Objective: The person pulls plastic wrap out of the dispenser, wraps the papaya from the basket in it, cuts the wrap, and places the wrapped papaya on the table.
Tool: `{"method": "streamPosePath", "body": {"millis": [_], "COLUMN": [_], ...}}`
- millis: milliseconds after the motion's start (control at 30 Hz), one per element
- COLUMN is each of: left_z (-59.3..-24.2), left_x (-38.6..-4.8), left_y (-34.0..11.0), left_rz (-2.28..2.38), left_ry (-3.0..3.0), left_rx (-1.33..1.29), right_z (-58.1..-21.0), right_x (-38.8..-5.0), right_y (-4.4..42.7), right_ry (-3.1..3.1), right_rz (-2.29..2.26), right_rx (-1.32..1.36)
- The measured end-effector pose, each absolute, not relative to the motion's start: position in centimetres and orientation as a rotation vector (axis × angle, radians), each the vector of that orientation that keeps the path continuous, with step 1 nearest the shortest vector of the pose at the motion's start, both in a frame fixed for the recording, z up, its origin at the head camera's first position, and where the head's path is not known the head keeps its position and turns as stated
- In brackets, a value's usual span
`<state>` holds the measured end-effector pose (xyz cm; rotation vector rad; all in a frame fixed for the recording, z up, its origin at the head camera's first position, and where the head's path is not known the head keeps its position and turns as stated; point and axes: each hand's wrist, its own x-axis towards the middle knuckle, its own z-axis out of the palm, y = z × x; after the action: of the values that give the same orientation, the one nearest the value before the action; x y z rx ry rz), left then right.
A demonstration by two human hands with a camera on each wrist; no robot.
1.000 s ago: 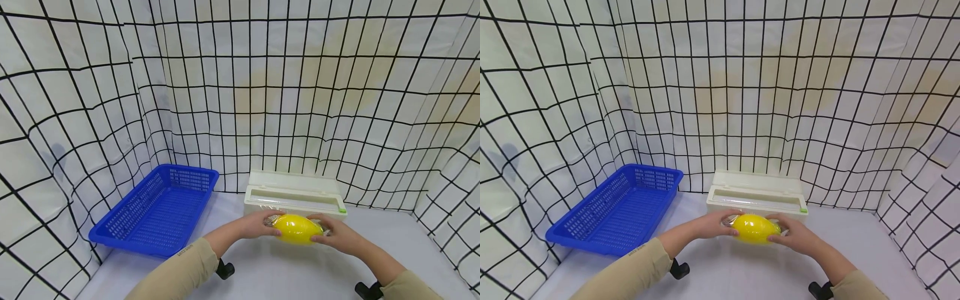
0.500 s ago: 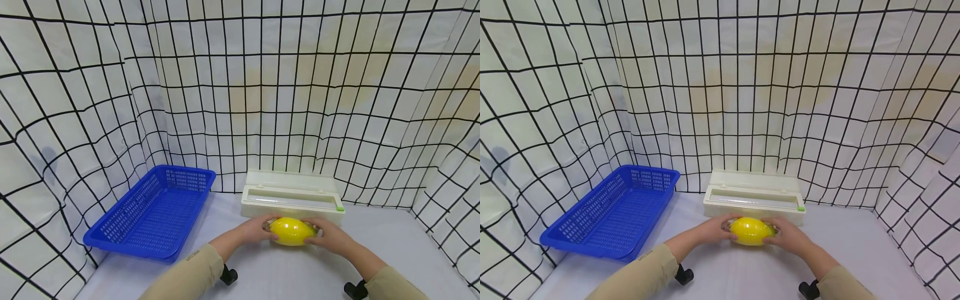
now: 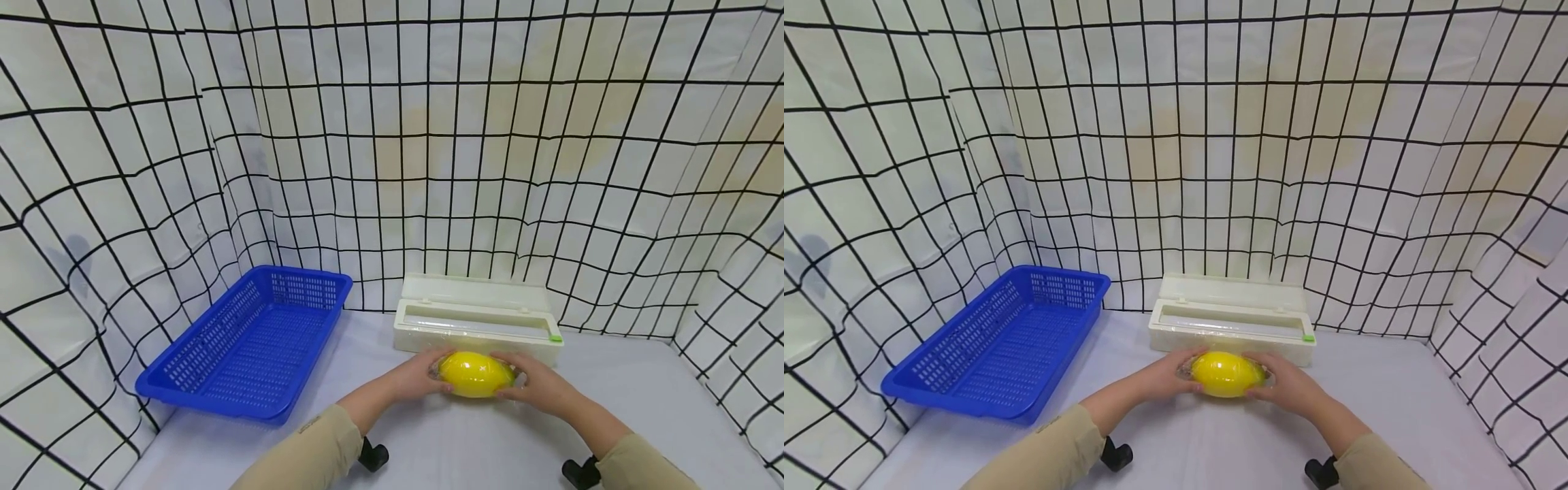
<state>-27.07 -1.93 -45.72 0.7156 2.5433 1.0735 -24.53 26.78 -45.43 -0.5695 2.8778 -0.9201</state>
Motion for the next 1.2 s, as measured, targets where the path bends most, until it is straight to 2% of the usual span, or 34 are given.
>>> {"method": "streamPosePath", "body": {"millis": [233, 667, 967, 1200], "left_z": [-45.0, -42.5, -39.5, -38.6], "left_x": [-26.8, -26.1, -27.8, -28.8], "left_y": [-2.9, -3.3, 0.3, 4.6], "left_rz": [1.143, 1.063, 1.106, 1.097], "left_ry": [2.522, 2.651, 2.782, 2.79], "left_rx": [0.581, 0.576, 0.638, 0.639], "right_z": [-45.4, -44.3, -43.2, -43.7], "right_x": [-24.5, -24.0, -25.0, -26.2], "right_y": [27.5, 29.6, 32.5, 34.4], "right_ry": [2.887, 2.957, 3.271, 3.253], "right_rz": [-0.951, -1.013, -0.969, -0.91], "right_rx": [-0.525, -0.482, -0.41, -0.266]}}
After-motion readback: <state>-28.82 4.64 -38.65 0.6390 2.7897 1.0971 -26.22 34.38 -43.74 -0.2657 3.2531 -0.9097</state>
